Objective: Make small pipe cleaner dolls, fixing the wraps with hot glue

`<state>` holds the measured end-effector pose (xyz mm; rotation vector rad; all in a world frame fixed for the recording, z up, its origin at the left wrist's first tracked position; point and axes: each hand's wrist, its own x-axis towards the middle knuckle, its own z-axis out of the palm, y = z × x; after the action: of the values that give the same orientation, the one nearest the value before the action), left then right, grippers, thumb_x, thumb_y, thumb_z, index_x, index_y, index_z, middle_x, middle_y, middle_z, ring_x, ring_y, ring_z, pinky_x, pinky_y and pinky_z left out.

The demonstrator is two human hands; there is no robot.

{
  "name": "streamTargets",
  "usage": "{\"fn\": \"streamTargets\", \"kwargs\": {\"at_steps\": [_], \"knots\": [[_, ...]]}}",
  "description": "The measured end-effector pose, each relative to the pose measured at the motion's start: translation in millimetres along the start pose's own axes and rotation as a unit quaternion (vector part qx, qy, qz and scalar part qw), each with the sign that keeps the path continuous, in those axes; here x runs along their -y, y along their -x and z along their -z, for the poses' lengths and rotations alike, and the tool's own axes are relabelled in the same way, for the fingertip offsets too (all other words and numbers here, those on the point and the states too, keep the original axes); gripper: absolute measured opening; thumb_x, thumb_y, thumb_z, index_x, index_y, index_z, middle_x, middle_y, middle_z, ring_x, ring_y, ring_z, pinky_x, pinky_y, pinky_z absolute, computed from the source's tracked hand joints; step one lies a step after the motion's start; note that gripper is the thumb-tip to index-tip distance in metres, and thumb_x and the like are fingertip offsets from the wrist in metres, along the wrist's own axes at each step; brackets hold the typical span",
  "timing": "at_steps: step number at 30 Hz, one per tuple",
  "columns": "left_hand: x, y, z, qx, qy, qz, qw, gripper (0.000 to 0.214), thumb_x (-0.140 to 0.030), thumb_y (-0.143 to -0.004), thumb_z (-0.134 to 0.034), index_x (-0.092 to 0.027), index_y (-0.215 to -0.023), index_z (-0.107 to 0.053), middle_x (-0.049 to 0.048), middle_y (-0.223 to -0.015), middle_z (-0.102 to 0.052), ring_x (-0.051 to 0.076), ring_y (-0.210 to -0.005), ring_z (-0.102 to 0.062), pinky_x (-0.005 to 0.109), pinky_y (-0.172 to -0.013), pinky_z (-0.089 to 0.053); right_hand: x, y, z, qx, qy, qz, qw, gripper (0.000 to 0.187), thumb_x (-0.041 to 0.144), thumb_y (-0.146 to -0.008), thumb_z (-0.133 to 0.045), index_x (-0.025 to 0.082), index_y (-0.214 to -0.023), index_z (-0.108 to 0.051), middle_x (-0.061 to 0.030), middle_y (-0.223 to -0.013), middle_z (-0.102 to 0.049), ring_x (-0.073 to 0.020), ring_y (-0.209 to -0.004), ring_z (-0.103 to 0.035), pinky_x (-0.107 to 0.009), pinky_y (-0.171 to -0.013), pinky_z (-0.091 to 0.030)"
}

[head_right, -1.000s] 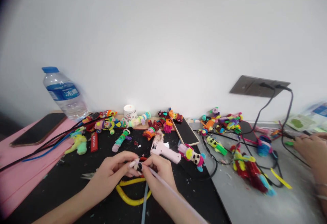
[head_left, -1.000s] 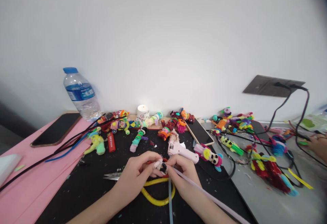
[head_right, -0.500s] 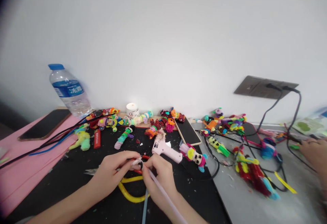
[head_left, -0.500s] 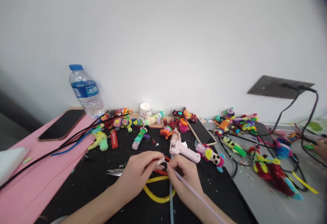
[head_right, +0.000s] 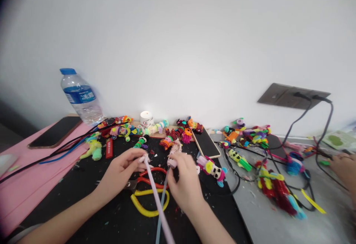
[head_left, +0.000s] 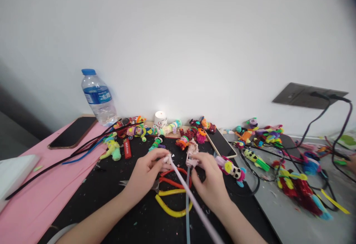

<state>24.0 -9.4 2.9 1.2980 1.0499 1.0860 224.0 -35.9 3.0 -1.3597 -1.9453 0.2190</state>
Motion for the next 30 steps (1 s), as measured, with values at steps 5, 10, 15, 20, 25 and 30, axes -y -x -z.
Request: {"fn": "streamTargets", "kwargs": {"at_steps": [5, 10, 15, 20, 25, 30], "knots": [[-1, -9, 6.4, -0.017, 0.157, 0.064, 0.985, 0.024, -0.032, -0.078, -0.063, -0.02, -0.097, -0.054, 0.0003, -0.082, -0.067, 0.016, -0.076, -0.07, 0.021, -0.066, -0.055, -17, -2, 2, 0.037, 0.201, -0.132, 0.97, 0.048, 0.015, -0.066, -0.053, 0.018, -0.114, -0.052, -0.0127, -0.11, -0.052, -0.0322, -0.104, -0.048, -0.047, -0.085, -0.037], [2, -10, 6.0, -0.026, 0.24, 0.079, 0.967, 0.027, -0.024, -0.077, -0.066, -0.021, -0.099, -0.052, -0.0008, -0.083, -0.067, 0.013, -0.075, -0.07, 0.015, -0.065, -0.055, -23, -3, 0, 0.076, 0.225, -0.15, 0.96, 0.041, 0.015, -0.067, -0.051, 0.016, -0.108, -0.055, -0.0103, -0.095, -0.06, -0.0277, -0.093, -0.054, -0.04, -0.081, -0.038], [0, -10, 4.7, -0.023, 0.268, 0.081, 0.96, 0.024, -0.021, -0.078, -0.065, -0.022, -0.098, -0.052, 0.0002, -0.084, -0.068, 0.013, -0.077, -0.07, 0.015, -0.064, -0.056, -25, -6, 6, 0.036, 0.184, -0.17, 0.967, 0.029, 0.021, -0.072, -0.054, 0.018, -0.101, -0.056, -0.0075, -0.094, -0.064, -0.0249, -0.087, -0.058, -0.033, -0.073, -0.04], [0, -9, 5.4, -0.008, 0.265, 0.086, 0.96, 0.024, -0.025, -0.08, -0.063, -0.023, -0.1, -0.051, 0.0015, -0.088, -0.068, 0.015, -0.079, -0.07, 0.019, -0.067, -0.056, -20, -9, 13, -0.006, 0.032, -0.182, 0.983, 0.024, 0.029, -0.076, -0.055, 0.019, -0.098, -0.057, -0.0041, -0.086, -0.067, -0.0216, -0.076, -0.062, -0.029, -0.064, -0.044], [2, -8, 2.7, 0.016, 0.242, 0.089, 0.966, 0.024, -0.03, -0.08, -0.062, -0.023, -0.099, -0.05, 0.0016, -0.086, -0.067, 0.019, -0.083, -0.07, 0.024, -0.072, -0.055, -16, -6, 13, -0.011, -0.138, -0.137, 0.981, 0.023, 0.028, -0.079, -0.053, 0.018, -0.097, -0.062, -0.0049, -0.087, -0.069, -0.0211, -0.076, -0.063, -0.029, -0.067, -0.05], [5, -7, -0.3, 0.028, 0.218, 0.077, 0.973, 0.021, -0.029, -0.079, -0.063, -0.021, -0.096, -0.052, 0.0004, -0.084, -0.065, 0.014, -0.077, -0.069, 0.023, -0.073, -0.054, -19, 4, 3, 0.056, -0.219, -0.111, 0.968, 0.018, 0.028, -0.078, -0.056, 0.018, -0.09, -0.066, -0.0049, -0.083, -0.07, -0.0208, -0.074, -0.064, -0.03, -0.068, -0.053]]}}
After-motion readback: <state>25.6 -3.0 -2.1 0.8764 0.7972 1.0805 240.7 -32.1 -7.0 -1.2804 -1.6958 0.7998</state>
